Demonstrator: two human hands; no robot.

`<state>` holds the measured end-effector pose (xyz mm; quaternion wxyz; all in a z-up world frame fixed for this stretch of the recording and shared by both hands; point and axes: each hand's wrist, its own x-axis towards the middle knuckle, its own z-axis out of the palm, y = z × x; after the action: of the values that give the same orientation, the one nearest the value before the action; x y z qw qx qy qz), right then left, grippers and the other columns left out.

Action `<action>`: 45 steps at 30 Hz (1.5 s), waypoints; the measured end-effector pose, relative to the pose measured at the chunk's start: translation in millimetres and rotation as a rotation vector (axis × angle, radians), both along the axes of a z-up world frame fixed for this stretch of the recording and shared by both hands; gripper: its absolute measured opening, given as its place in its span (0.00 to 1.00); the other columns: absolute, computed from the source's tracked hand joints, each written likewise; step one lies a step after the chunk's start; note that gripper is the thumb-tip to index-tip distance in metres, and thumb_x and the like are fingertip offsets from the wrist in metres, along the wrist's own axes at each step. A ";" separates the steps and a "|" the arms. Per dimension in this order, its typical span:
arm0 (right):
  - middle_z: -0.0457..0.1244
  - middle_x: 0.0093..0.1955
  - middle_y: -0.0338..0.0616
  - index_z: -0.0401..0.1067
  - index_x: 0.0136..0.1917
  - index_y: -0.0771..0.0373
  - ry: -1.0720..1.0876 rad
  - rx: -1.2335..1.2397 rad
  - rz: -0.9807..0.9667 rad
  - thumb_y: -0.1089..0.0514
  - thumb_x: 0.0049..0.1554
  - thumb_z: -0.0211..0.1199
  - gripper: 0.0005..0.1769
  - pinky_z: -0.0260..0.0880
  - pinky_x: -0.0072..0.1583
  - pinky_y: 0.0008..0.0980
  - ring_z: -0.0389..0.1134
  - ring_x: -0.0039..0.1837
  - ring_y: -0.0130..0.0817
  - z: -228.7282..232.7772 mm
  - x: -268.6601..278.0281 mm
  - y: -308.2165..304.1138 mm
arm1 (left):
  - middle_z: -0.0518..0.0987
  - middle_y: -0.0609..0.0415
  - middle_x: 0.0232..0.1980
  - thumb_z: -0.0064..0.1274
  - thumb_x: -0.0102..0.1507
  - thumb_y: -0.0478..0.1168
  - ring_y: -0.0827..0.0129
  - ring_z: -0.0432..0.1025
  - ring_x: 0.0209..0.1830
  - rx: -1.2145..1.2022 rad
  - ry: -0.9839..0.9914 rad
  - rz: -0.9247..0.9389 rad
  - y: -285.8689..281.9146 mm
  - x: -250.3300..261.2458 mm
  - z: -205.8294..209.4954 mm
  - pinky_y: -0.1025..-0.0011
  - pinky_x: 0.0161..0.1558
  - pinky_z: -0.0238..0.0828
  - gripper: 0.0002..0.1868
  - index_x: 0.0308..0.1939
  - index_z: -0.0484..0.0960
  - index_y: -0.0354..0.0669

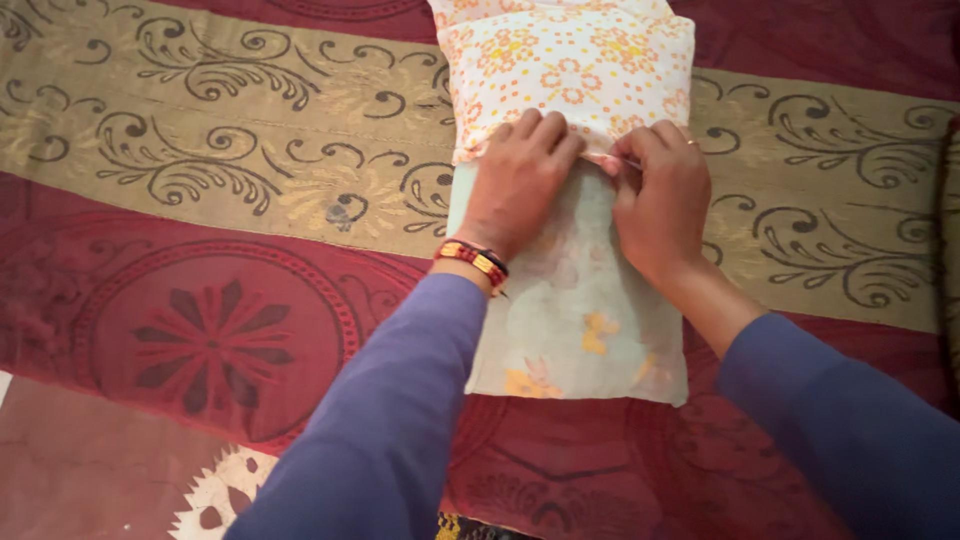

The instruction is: The person puts a pillowcase on a pillow by inserting the pillow into the case, adjusting the fabric, and smoothing the surface. They then repeat the process with a second pillow and a different pillowcase.

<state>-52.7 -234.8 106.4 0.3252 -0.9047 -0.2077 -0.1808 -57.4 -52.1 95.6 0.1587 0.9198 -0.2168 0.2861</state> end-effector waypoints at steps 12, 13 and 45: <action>0.61 0.46 0.56 0.65 0.46 0.67 -0.025 -0.013 0.033 0.68 0.62 0.54 0.02 0.59 0.55 0.51 0.61 0.53 0.59 -10.4 -4.7 1.0 | 0.76 0.50 0.46 0.54 0.62 0.32 0.54 0.73 0.49 -0.416 0.145 0.318 41.1 -13.1 -23.2 0.59 0.47 0.71 0.10 0.47 0.75 0.46; 0.61 0.46 0.56 0.64 0.45 0.67 -0.022 -0.020 0.033 0.67 0.63 0.54 0.03 0.59 0.55 0.51 0.61 0.53 0.59 -11.7 -4.4 -0.2 | 0.77 0.50 0.46 0.55 0.62 0.32 0.54 0.73 0.49 -0.470 0.106 0.330 39.9 -13.2 -26.5 0.59 0.47 0.71 0.10 0.47 0.75 0.47; 0.65 0.53 0.42 0.67 0.55 0.65 0.291 0.312 0.053 0.72 0.65 0.59 0.07 0.66 0.60 0.29 0.66 0.56 0.29 -68.6 2.5 -89.5 | 0.82 0.52 0.56 0.52 0.70 0.41 0.73 0.76 0.51 -1.980 0.753 -0.021 71.2 -15.7 -142.4 0.74 0.52 0.74 0.18 0.63 0.75 0.38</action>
<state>-50.2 -324.3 37.7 0.4924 -0.8542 -0.1517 -0.0695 -73.1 19.1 -46.8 0.8969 0.4077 0.1684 0.0305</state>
